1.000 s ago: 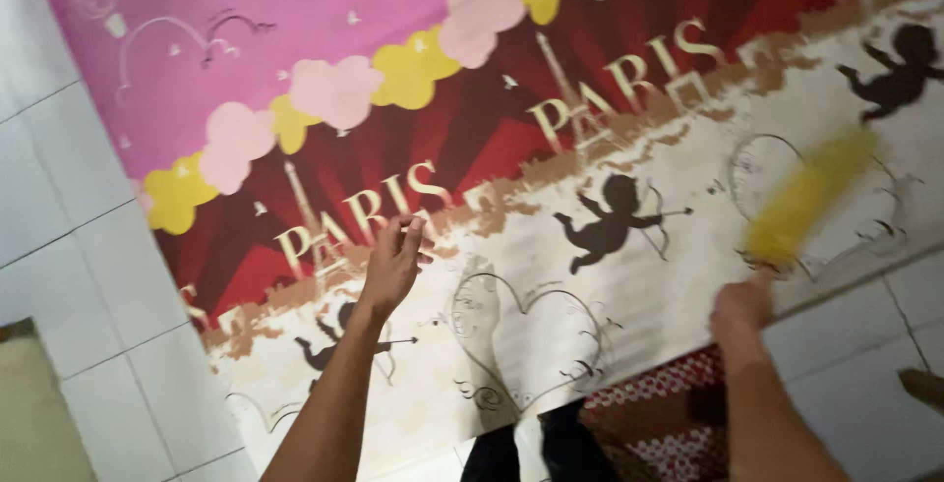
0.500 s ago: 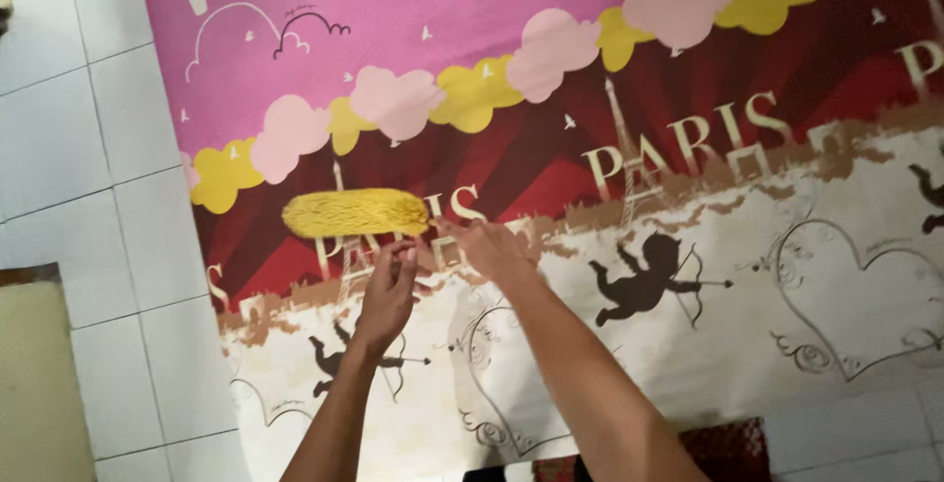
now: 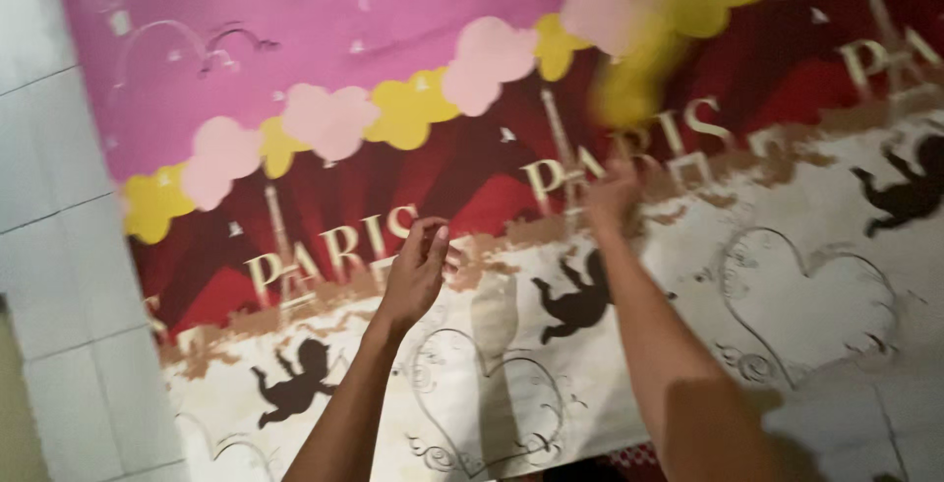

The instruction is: The person uses a yellow duster to wipe the surface of a pink patterned bedsheet and then dusts a black checkered pillow. The person places the pillow back on the bed after dusting.

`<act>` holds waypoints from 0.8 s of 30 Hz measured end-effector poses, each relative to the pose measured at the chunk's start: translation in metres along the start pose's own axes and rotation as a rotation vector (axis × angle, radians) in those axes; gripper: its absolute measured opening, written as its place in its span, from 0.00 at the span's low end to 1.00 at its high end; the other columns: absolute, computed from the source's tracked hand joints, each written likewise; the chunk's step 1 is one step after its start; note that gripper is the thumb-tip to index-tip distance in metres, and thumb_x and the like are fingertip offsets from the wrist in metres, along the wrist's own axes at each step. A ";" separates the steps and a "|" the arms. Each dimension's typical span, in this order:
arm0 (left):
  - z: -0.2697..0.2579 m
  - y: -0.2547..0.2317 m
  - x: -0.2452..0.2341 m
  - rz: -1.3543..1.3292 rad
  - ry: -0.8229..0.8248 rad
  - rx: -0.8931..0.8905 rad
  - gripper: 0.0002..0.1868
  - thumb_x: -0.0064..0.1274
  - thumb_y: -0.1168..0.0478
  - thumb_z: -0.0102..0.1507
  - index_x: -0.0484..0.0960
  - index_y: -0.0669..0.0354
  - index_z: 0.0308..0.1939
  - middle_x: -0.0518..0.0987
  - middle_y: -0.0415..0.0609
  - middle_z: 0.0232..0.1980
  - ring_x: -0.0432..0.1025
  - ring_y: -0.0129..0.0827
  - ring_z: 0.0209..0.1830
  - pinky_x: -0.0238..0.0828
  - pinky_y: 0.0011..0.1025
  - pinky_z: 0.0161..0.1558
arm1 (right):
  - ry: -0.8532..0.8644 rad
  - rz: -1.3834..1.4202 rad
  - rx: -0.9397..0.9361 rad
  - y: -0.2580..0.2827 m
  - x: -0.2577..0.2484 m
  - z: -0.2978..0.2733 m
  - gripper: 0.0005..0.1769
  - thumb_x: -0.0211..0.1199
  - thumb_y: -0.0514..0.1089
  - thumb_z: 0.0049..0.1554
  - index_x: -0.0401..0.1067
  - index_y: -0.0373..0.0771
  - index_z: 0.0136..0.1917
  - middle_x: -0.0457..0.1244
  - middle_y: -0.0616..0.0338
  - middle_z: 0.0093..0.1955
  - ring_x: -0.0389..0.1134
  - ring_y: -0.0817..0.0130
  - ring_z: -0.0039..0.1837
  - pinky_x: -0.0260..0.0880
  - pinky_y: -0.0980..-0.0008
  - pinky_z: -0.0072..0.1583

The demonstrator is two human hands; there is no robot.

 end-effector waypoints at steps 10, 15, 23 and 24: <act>0.006 -0.013 0.158 0.017 0.229 -0.029 0.26 0.40 0.43 0.70 0.69 0.56 0.63 0.83 0.51 0.44 0.77 0.31 0.35 0.73 0.29 0.36 | -0.085 -0.415 0.235 -0.073 -0.267 -0.183 0.31 0.46 0.33 0.59 0.63 0.44 0.75 0.66 0.50 0.67 0.71 0.55 0.53 0.69 0.61 0.53; 0.001 -0.018 0.202 0.057 0.280 0.016 0.24 0.42 0.44 0.70 0.71 0.57 0.62 0.83 0.51 0.41 0.77 0.29 0.34 0.73 0.29 0.34 | -0.670 -0.078 0.362 -0.122 -0.344 -0.193 0.27 0.47 0.33 0.63 0.62 0.32 0.75 0.63 0.40 0.71 0.68 0.56 0.63 0.68 0.66 0.62; -0.027 -0.020 0.264 -0.064 0.390 -0.110 0.19 0.44 0.51 0.70 0.70 0.59 0.59 0.77 0.47 0.34 0.66 0.25 0.25 0.61 0.28 0.24 | 0.350 -0.617 0.166 -0.065 -0.177 -0.197 0.25 0.47 0.40 0.68 0.62 0.44 0.78 0.69 0.41 0.62 0.71 0.56 0.57 0.71 0.61 0.61; -0.027 -0.027 0.267 -0.034 0.398 -0.026 0.19 0.44 0.52 0.71 0.71 0.60 0.59 0.77 0.46 0.36 0.67 0.23 0.28 0.64 0.26 0.28 | 0.349 -0.625 0.180 -0.067 -0.187 -0.200 0.26 0.47 0.40 0.68 0.61 0.46 0.79 0.69 0.41 0.61 0.71 0.55 0.56 0.71 0.60 0.60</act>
Point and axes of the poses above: each hand's wrist, its own z-axis towards the middle knuckle, its own x-axis out of the palm, y = z × x, the point moved 7 cm from there along z, towards the middle knuckle
